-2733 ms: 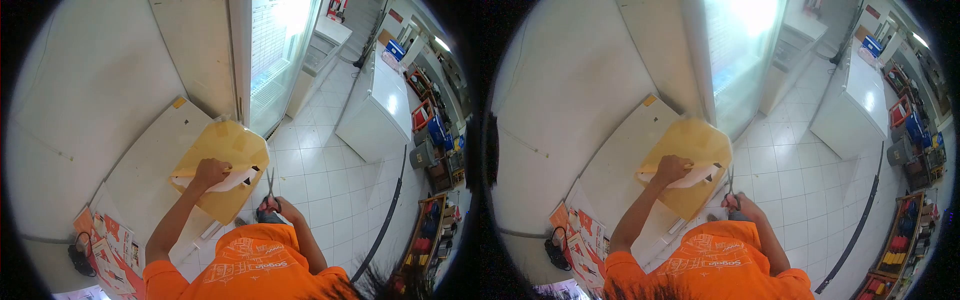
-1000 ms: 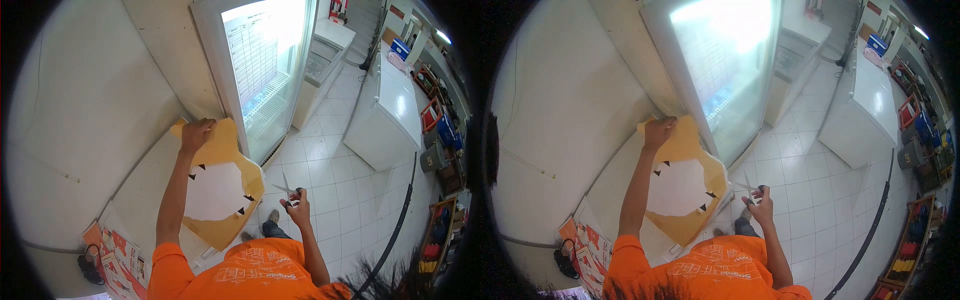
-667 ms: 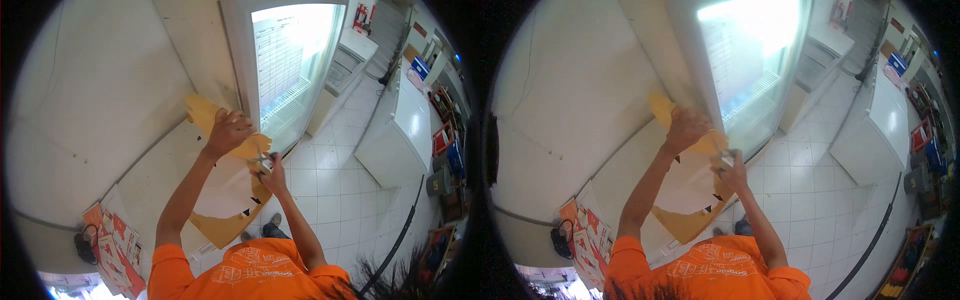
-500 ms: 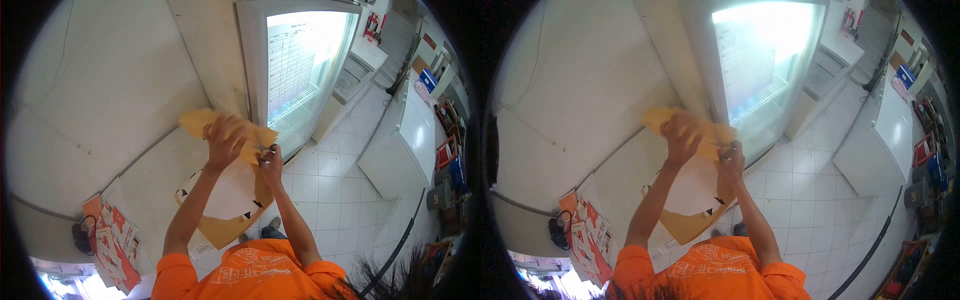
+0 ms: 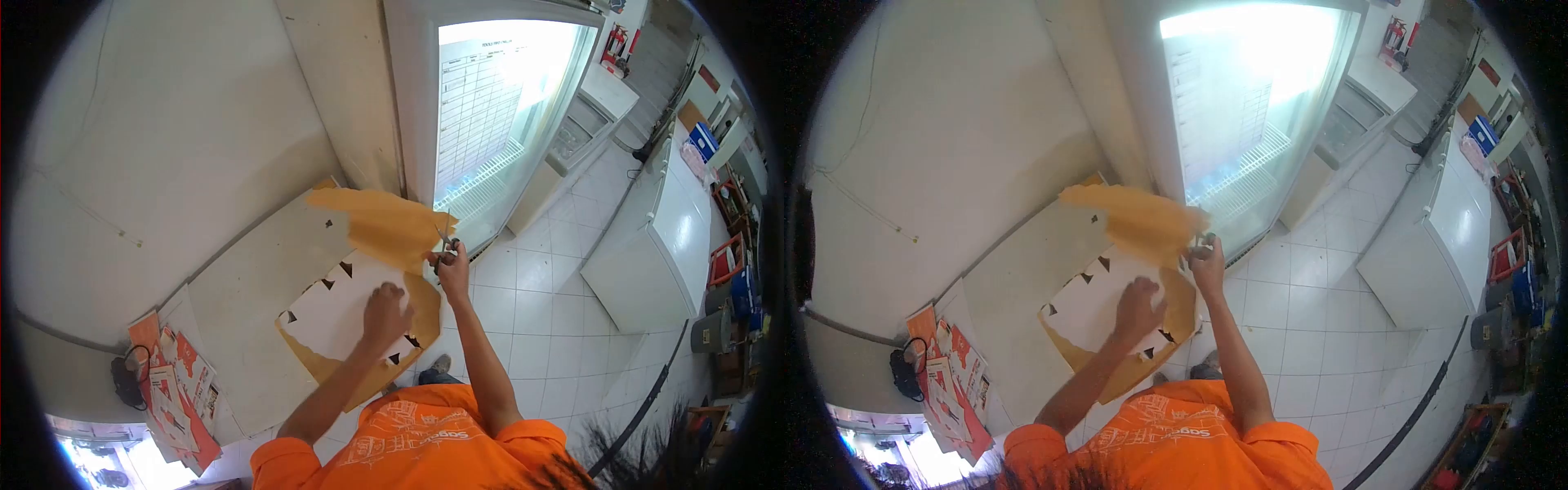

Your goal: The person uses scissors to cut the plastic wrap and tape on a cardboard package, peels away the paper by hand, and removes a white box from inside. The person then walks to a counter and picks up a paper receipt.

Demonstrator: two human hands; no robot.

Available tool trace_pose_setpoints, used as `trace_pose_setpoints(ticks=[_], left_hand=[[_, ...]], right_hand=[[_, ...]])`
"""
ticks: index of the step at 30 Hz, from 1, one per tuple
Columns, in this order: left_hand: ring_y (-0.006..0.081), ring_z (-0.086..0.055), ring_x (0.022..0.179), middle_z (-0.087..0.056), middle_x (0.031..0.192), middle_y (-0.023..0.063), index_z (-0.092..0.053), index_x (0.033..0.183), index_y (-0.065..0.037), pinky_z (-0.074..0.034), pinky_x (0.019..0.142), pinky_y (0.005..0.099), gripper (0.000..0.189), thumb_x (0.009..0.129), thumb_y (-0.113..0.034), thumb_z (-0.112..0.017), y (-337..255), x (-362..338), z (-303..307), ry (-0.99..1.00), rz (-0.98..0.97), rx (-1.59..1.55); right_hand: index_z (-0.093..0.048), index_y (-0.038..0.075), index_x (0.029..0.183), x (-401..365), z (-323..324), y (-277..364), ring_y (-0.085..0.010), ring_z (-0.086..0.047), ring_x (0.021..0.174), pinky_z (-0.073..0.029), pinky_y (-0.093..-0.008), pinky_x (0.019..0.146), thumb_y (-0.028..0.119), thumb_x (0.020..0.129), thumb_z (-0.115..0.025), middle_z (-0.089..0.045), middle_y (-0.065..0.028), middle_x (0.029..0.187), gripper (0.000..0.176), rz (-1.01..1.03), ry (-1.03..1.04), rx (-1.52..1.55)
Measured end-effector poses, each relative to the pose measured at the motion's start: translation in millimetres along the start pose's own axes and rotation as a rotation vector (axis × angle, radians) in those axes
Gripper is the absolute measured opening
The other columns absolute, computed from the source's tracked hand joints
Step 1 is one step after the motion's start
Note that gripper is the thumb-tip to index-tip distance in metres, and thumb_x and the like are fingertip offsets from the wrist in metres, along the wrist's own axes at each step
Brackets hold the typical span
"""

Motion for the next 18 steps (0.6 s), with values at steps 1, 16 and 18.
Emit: trace_pose_setpoints(ticks=[1, 16, 18], left_hand=[[0.037, -0.06, 0.109, -0.059, 0.116, 0.0182, -0.066, 0.111, 0.002, -0.049, 0.097, 0.0472, 0.041, 0.085, -0.029, -0.074, -19, -17, 0, 0.072, 0.059, 0.02], [0.054, -0.043, 0.127, -0.038, 0.137, 0.0384, -0.021, 0.149, 0.014, -0.038, 0.11, 0.0591, 0.096, 0.085, -0.029, -0.077, -58, -75, -13, 0.084, 0.345, -0.289], [0.0528, -0.042, 0.13, -0.039, 0.139, 0.0374, -0.019, 0.15, 0.012, -0.038, 0.11, 0.0586, 0.092, 0.089, -0.026, -0.075, -57, -75, -16, 0.015, 0.282, -0.25]], right_hand=[[-0.052, 0.003, 0.123, -4, 11, -3, -0.0101, -0.057, 0.077, -0.048, -0.0273, 0.067, 0.007, 0.087, -0.077, -0.063, -0.0013, 0.083, 0.044, -0.002, 0.031, 0.031], [-0.045, 0.014, 0.098, -163, 174, -93, -0.012, -0.065, 0.072, -0.049, -0.0269, 0.06, 0.017, 0.089, -0.083, -0.068, -0.0026, 0.083, 0.039, -0.417, -0.003, -0.033], [-0.044, 0.011, 0.101, -170, 170, -90, -0.0121, -0.067, 0.08, -0.049, -0.0259, 0.064, 0.008, 0.091, -0.074, -0.07, -0.0045, 0.089, 0.032, -0.452, 0.031, -0.048]])
Point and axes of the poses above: each hand's wrist, its own x-axis towards the middle knuckle, its own z-axis out of the back of the hand, y = z × x, the point moved 5 cm from there along x, towards the middle knuckle
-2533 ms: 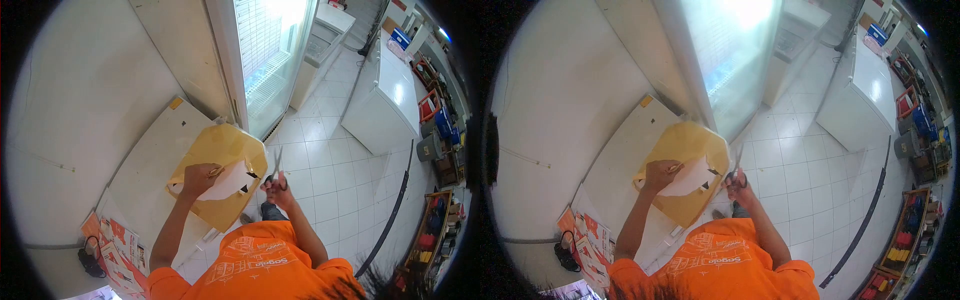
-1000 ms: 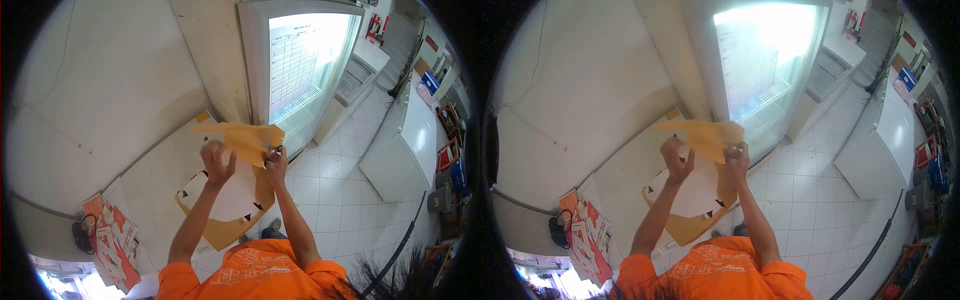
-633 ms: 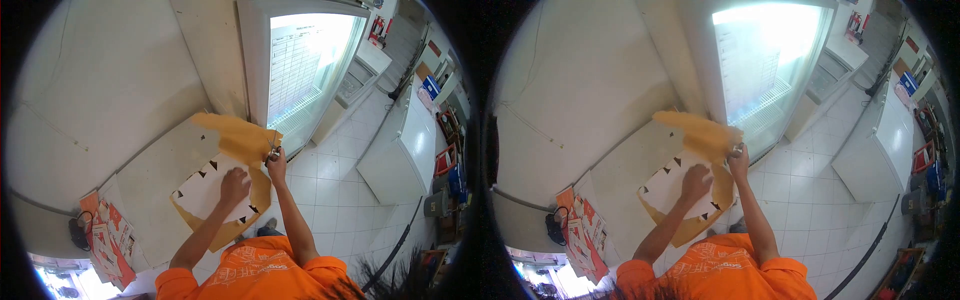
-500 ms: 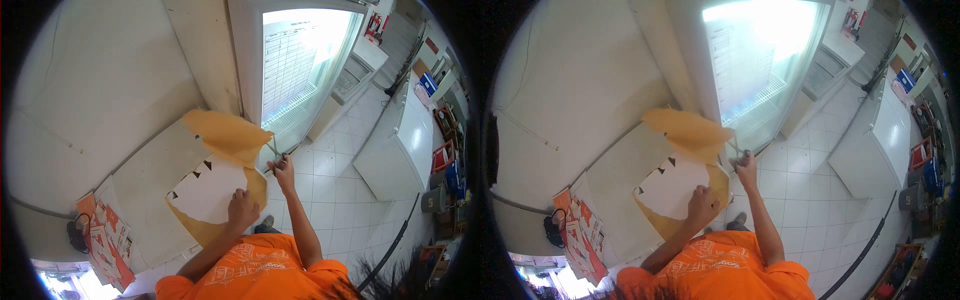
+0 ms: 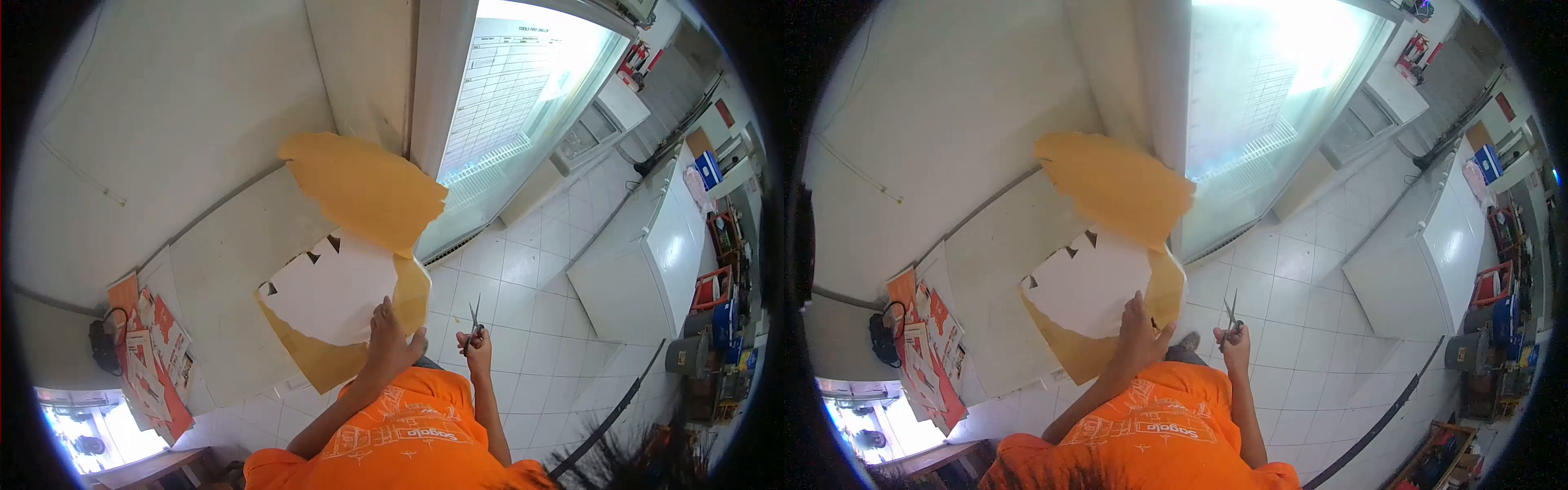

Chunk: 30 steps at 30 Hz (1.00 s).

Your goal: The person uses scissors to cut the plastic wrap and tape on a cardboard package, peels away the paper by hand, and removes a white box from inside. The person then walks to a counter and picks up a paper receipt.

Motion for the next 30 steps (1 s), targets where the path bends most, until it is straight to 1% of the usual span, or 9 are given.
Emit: trace_pose_setpoints(ticks=[6, 8, 10, 12, 16, 18, 21, 28, 30], left_hand=[[0.0496, -0.046, 0.124, -0.041, 0.136, 0.035, -0.019, 0.151, 0.011, -0.042, 0.105, 0.0554, 0.087, 0.09, -0.019, -0.073, 0, -6, -7, -0.104, -0.097, -0.236], [0.0483, -0.048, 0.122, -0.042, 0.134, 0.0339, -0.018, 0.151, 0.011, -0.044, 0.104, 0.0536, 0.087, 0.09, -0.018, -0.073, 2, -7, -5, -0.053, 0.019, -0.377], [0.0469, -0.049, 0.119, -0.044, 0.133, 0.0327, -0.017, 0.151, 0.011, -0.045, 0.102, 0.0518, 0.087, 0.09, -0.017, -0.073, 8, -4, -6, -0.005, 0.147, -0.519], [0.0434, -0.064, 0.099, -0.042, 0.129, 0.0315, -0.022, 0.148, 0.007, -0.056, 0.085, 0.0468, 0.085, 0.085, -0.013, -0.076, 9, 1, -6, -0.124, -0.002, -0.267], [0.0432, -0.067, 0.1, -0.053, 0.124, 0.0288, -0.041, 0.136, 0.007, -0.056, 0.086, 0.0473, 0.062, 0.086, -0.012, -0.074, 19, 21, -7, -0.168, 0.083, -0.019], [0.0427, -0.068, 0.101, -0.066, 0.109, 0.0238, -0.055, 0.119, 0.004, -0.055, 0.085, 0.0486, 0.04, 0.088, -0.013, -0.071, 22, 33, -11, -0.052, 0.216, 0.007], [0.0416, -0.07, 0.096, -0.072, 0.098, 0.0241, -0.068, 0.109, 0.001, -0.054, 0.086, 0.0491, 0.03, 0.085, -0.017, -0.071, 13, 37, -11, -0.118, 0.37, 0.075], [0.0431, -0.069, 0.093, -0.071, 0.097, 0.0231, -0.058, 0.114, 0.001, -0.053, 0.082, 0.0531, 0.028, 0.092, -0.014, -0.066, -47, 37, -46, -0.36, 0.408, 0.116], [0.0437, -0.069, 0.091, -0.07, 0.093, 0.0248, -0.058, 0.113, 0.001, -0.053, 0.083, 0.051, 0.032, 0.091, -0.017, -0.071, -47, 34, -51, -0.528, 0.521, 0.07]], right_hand=[[-0.044, 0.009, 0.105, -17, -7, 7, -0.0132, -0.071, 0.09, -0.05, -0.0247, 0.068, -0.001, 0.094, -0.064, -0.072, -0.0066, 0.096, 0.025, 0.026, 0.045, -0.007], [-0.044, 0.01, 0.104, -24, -3, 4, -0.0135, -0.071, 0.091, -0.05, -0.0243, 0.068, 0.0, 0.095, -0.063, -0.072, -0.0066, 0.096, 0.023, 0.026, 0.033, -0.007], [-0.046, 0.011, 0.101, -31, 3, 0, -0.0126, -0.065, 0.073, -0.05, -0.0265, 0.063, 0.015, 0.091, -0.08, -0.07, -0.0055, 0.091, 0.036, 0.033, 0.009, 0.056], [-0.046, 0.011, 0.102, -36, 6, -5, -0.0126, -0.065, 0.073, -0.05, -0.0266, 0.062, 0.014, 0.092, -0.078, -0.07, -0.006, 0.091, 0.033, 0.005, 0.013, 0.067], [-0.046, 0.01, 0.106, -25, 12, -19, -0.0131, -0.066, 0.073, -0.051, -0.0266, 0.061, 0.01, 0.096, -0.072, -0.07, -0.0077, 0.092, 0.028, -0.053, 0.045, 0.107], [-0.045, 0.011, 0.105, -4, 16, -17, -0.012, -0.064, 0.074, -0.049, -0.026, 0.061, 0.005, 0.095, -0.07, -0.071, -0.0072, 0.093, 0.028, -0.048, 0.127, 0.064], [-0.042, 0.011, 0.105, 45, 31, -2, -0.0105, -0.062, 0.072, -0.046, -0.0247, 0.059, 0.0, 0.095, -0.068, -0.071, -0.0067, 0.094, 0.029, -0.037, 0.267, 0.009], [-0.044, 0.012, 0.1, 143, 78, 54, -0.0108, -0.065, 0.075, -0.048, -0.0237, 0.062, 0.002, 0.093, -0.072, -0.068, -0.004, 0.087, 0.031, 0.11, 0.382, -0.069], [-0.044, 0.006, 0.103, 158, 83, 71, -0.0134, -0.07, 0.088, -0.056, -0.0272, 0.081, -0.01, 0.094, -0.06, -0.067, -0.0057, 0.091, 0.025, 0.113, 0.472, -0.088]])
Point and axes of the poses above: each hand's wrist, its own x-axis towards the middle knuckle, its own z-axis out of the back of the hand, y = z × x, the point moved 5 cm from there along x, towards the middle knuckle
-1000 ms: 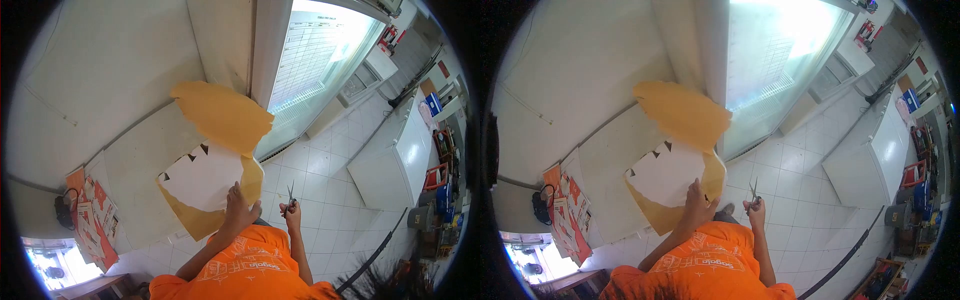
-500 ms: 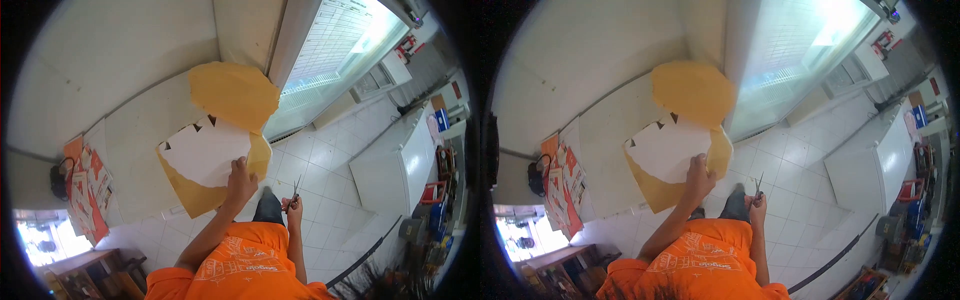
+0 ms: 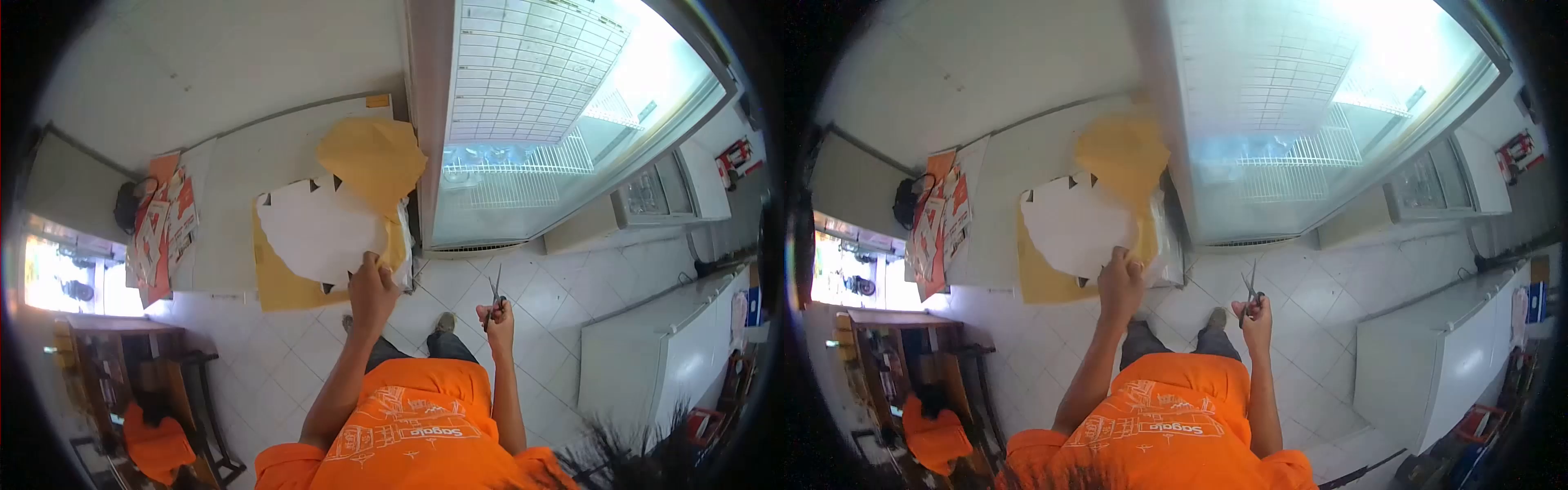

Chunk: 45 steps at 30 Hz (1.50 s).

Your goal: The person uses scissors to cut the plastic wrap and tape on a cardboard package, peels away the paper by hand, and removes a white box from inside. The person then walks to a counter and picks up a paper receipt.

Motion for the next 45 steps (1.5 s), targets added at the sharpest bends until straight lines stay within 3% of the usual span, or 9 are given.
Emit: trace_pose_setpoints(ticks=[4, 6, 10, 21, 26, 31, 37, 39, 45], left_hand=[[0.0434, -0.07, 0.089, -0.071, 0.087, 0.0237, -0.057, 0.112, 0.002, -0.054, 0.083, 0.0502, 0.04, 0.087, -0.022, -0.078, -13, -9, 2, -0.13, -0.036, -0.024], [0.0418, -0.072, 0.087, -0.071, 0.083, 0.0203, -0.058, 0.112, 0.001, -0.055, 0.081, 0.0501, 0.048, 0.082, -0.026, -0.083, -7, -1, -11, -0.05, -0.051, 0.079], [0.0387, -0.073, 0.087, -0.071, 0.082, 0.019, -0.06, 0.109, 0.0, -0.055, 0.079, 0.0505, 0.045, 0.083, -0.029, -0.083, -7, 9, -34, -0.036, 0.113, 0.22], [0.0349, -0.071, 0.076, -0.071, 0.076, 0.0133, -0.069, 0.079, -0.009, -0.052, 0.066, 0.05, 0.01, 0.071, -0.008, -0.074, -35, -14, -60, -0.087, -0.162, 0.282], [0.0345, -0.07, 0.081, -0.069, 0.078, 0.013, -0.067, 0.078, -0.01, -0.049, 0.08, 0.0486, 0.004, 0.075, -0.008, -0.069, -14, -42, -77, -0.138, -0.371, 0.256], [0.0289, -0.068, 0.1, -0.071, 0.101, 0.009, -0.07, 0.101, -0.01, -0.045, 0.096, 0.0478, 0.021, 0.081, -0.015, -0.072, 10, -49, -89, -0.114, -0.533, 0.282], [0.0336, -0.06, 0.118, -0.064, 0.121, 0.0144, -0.066, 0.118, -0.009, -0.043, 0.106, 0.0433, 0.035, 0.086, -0.021, -0.073, 13, -54, 21, 0.045, -0.594, -0.15], [0.0362, -0.059, 0.119, -0.064, 0.125, 0.0146, -0.065, 0.119, -0.008, -0.045, 0.104, 0.0457, 0.035, 0.085, -0.017, -0.071, 43, -29, 71, -0.146, -0.683, -0.026], [0.0342, -0.06, 0.118, -0.064, 0.123, 0.0143, -0.065, 0.117, -0.007, -0.045, 0.105, 0.0478, 0.035, 0.083, -0.01, -0.067, 137, 15, 122, 0.054, -0.648, 0.218]], right_hand=[[-0.043, 0.007, 0.1, 20, 1, 19, -0.0106, -0.068, 0.086, -0.055, -0.0255, 0.082, -0.004, 0.092, -0.071, -0.065, -0.0037, 0.088, 0.031, -0.014, 0.122, -0.124], [-0.044, 0.011, 0.098, 32, -4, 14, -0.0088, -0.063, 0.073, -0.047, -0.0223, 0.064, -0.001, 0.094, -0.071, -0.064, 0.0006, 0.083, 0.03, 0.063, 0.151, -0.099], [-0.045, 0.008, 0.098, 31, -24, 33, -0.0054, -0.058, 0.077, -0.048, -0.0213, 0.075, 0.007, 0.089, -0.082, -0.059, 0.0017, 0.082, 0.038, 0.015, 0.256, 0.015], [-0.045, 0.01, 0.097, 33, -21, 11, -0.0037, -0.049, 0.072, -0.046, -0.0202, 0.067, 0.003, 0.091, -0.078, -0.049, 0.0054, 0.082, 0.034, -0.056, 0.332, 0.025], [-0.044, 0.01, 0.097, 38, -72, 49, -0.004, -0.051, 0.074, -0.044, -0.0202, 0.064, 0.002, 0.093, -0.075, -0.048, 0.0045, 0.083, 0.032, -0.019, 0.442, -0.048], [-0.042, 0.013, 0.096, 43, -103, 76, -0.008, -0.054, 0.067, -0.042, -0.0236, 0.061, 0.008, 0.094, -0.076, -0.056, 0.0016, 0.077, 0.034, 0.12, 0.503, 0.056], [-0.044, 0.012, 0.099, 36, -85, 85, -0.0089, -0.055, 0.07, -0.045, -0.0249, 0.063, 0.007, 0.096, -0.073, -0.059, -0.0001, 0.081, 0.03, 0.176, 0.427, 0.08], [-0.042, 0.009, 0.1, 33, -71, 78, -0.0073, -0.061, 0.08, -0.052, -0.0246, 0.075, -0.002, 0.094, -0.071, -0.061, -0.0014, 0.087, 0.032, 0.098, 0.372, 0.009], [-0.045, 0.013, 0.101, 16, -75, 60, -0.009, -0.056, 0.07, -0.044, -0.0246, 0.063, 0.012, 0.092, -0.078, -0.061, -0.0006, 0.084, 0.034, 0.086, 0.358, 0.051]])
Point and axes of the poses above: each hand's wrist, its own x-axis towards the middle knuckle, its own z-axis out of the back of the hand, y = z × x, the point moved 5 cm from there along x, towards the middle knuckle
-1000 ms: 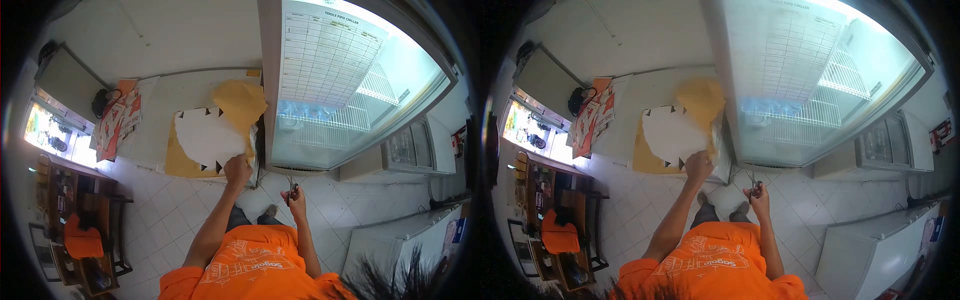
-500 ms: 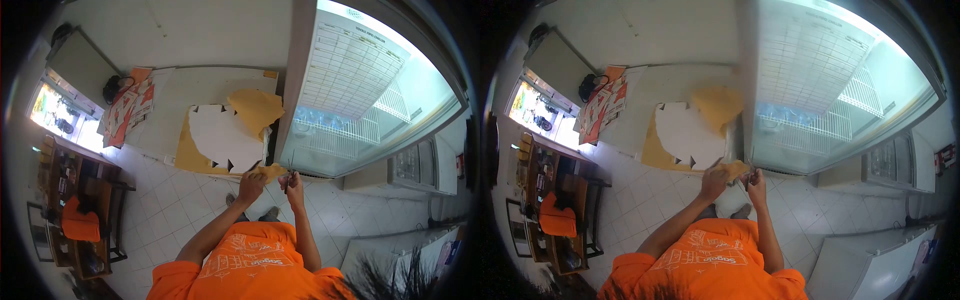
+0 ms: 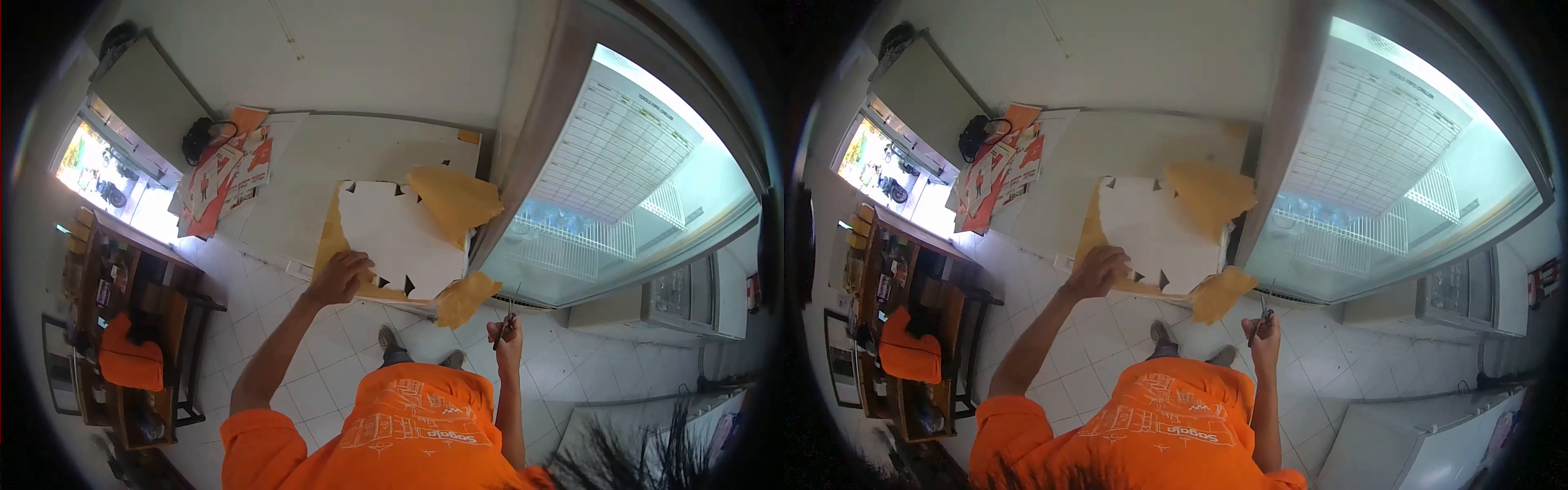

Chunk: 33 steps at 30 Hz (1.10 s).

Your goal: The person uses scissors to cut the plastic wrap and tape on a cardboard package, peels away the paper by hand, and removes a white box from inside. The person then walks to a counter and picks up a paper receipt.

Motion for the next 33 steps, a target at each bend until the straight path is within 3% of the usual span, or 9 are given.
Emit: trace_pose_setpoints(ticks=[5, 11, 13, 15, 17, 21, 24, 30, 33], left_hand=[[0.0332, -0.057, 0.115, -0.062, 0.115, 0.0131, -0.064, 0.113, -0.008, -0.043, 0.105, 0.0455, 0.028, 0.085, -0.01, -0.065, 22, 1, -3, 0.234, -0.064, -0.094], [0.0322, -0.057, 0.108, -0.059, 0.104, 0.0107, -0.062, 0.104, -0.009, -0.044, 0.097, 0.0455, 0.019, 0.088, -0.015, -0.069, 14, 10, 10, 0.05, -0.33, -0.101], [0.0298, -0.058, 0.108, -0.059, 0.103, 0.009, -0.061, 0.103, -0.008, -0.046, 0.097, 0.0441, 0.018, 0.088, -0.014, -0.069, 18, 8, 4, 0.081, -0.335, -0.08], [0.0273, -0.059, 0.108, -0.059, 0.101, 0.0073, -0.059, 0.102, -0.008, -0.047, 0.097, 0.0428, 0.017, 0.089, -0.013, -0.07, 22, 4, 1, 0.121, -0.342, -0.063], [0.028, -0.06, 0.107, -0.059, 0.102, 0.0089, -0.059, 0.104, -0.007, -0.048, 0.097, 0.0413, 0.021, 0.091, -0.018, -0.071, 36, -4, -12, 0.445, -0.176, 0.014], [0.0284, -0.061, 0.104, -0.062, 0.105, 0.0092, -0.057, 0.106, -0.006, -0.048, 0.096, 0.0409, 0.025, 0.091, -0.021, -0.072, 29, -12, 1, 0.409, -0.298, 0.005], [0.029, -0.061, 0.1, -0.063, 0.105, 0.0083, -0.057, 0.108, -0.006, -0.048, 0.097, 0.0416, 0.029, 0.088, -0.021, -0.074, 17, -10, 18, 0.166, -0.282, -0.209], [0.0308, -0.058, 0.11, -0.06, 0.108, 0.0103, -0.062, 0.107, -0.007, -0.044, 0.104, 0.0442, 0.029, 0.086, -0.02, -0.077, 18, -28, -20, 0.485, 0.054, -0.037], [0.029, -0.059, 0.107, -0.062, 0.104, 0.0097, -0.062, 0.105, -0.006, -0.047, 0.098, 0.0442, 0.025, 0.087, -0.017, -0.074, 13, -29, -8, 0.171, -0.085, -0.024]], right_hand=[[-0.044, 0.013, 0.1, -9, -32, 4, -0.0084, -0.054, 0.069, -0.042, -0.0242, 0.063, 0.01, 0.092, -0.078, -0.058, 0.0009, 0.081, 0.035, 0.018, -0.031, -0.027], [-0.043, 0.013, 0.1, -16, -67, 1, -0.0076, -0.052, 0.072, -0.045, -0.0247, 0.066, 0.003, 0.092, -0.076, -0.054, 0.0022, 0.081, 0.035, 0.077, -0.038, 0.075], [-0.044, 0.01, 0.103, -23, -79, 4, -0.0088, -0.058, 0.08, -0.055, -0.0273, 0.083, -0.012, 0.089, -0.066, -0.057, -0.0003, 0.087, 0.034, 0.091, -0.051, 0.111], [-0.045, 0.01, 0.103, -29, -83, 3, -0.008, -0.057, 0.079, -0.053, -0.0263, 0.08, -0.01, 0.089, -0.068, -0.057, 0.0004, 0.085, 0.033, 0.134, -0.062, -0.003], [-0.045, 0.009, 0.102, -35, -89, 5, -0.0072, -0.057, 0.079, -0.052, -0.0253, 0.078, -0.008, 0.089, -0.07, -0.057, 0.0011, 0.084, 0.033, 0.174, -0.07, -0.117], [-0.046, 0.008, 0.1, -44, -104, 10, -0.0057, -0.057, 0.08, -0.049, -0.0241, 0.074, -0.005, 0.089, -0.074, -0.057, 0.0022, 0.084, 0.032, 0.175, -0.138, -0.255], [-0.046, 0.008, 0.101, -44, -119, 10, -0.0058, -0.057, 0.08, -0.049, -0.0235, 0.075, -0.003, 0.088, -0.076, -0.057, 0.0026, 0.085, 0.034, 0.183, -0.146, -0.224], [-0.049, 0.008, 0.105, -47, -147, 20, -0.005, -0.054, 0.078, -0.045, -0.022, 0.069, -0.003, 0.087, -0.077, -0.056, 0.0036, 0.086, 0.035, 0.311, -0.242, -0.249], [-0.05, 0.008, 0.106, -50, -163, 35, -0.0048, -0.052, 0.074, -0.042, -0.0224, 0.063, -0.003, 0.087, -0.078, -0.054, 0.0037, 0.083, 0.036, 0.34, -0.297, -0.273]])
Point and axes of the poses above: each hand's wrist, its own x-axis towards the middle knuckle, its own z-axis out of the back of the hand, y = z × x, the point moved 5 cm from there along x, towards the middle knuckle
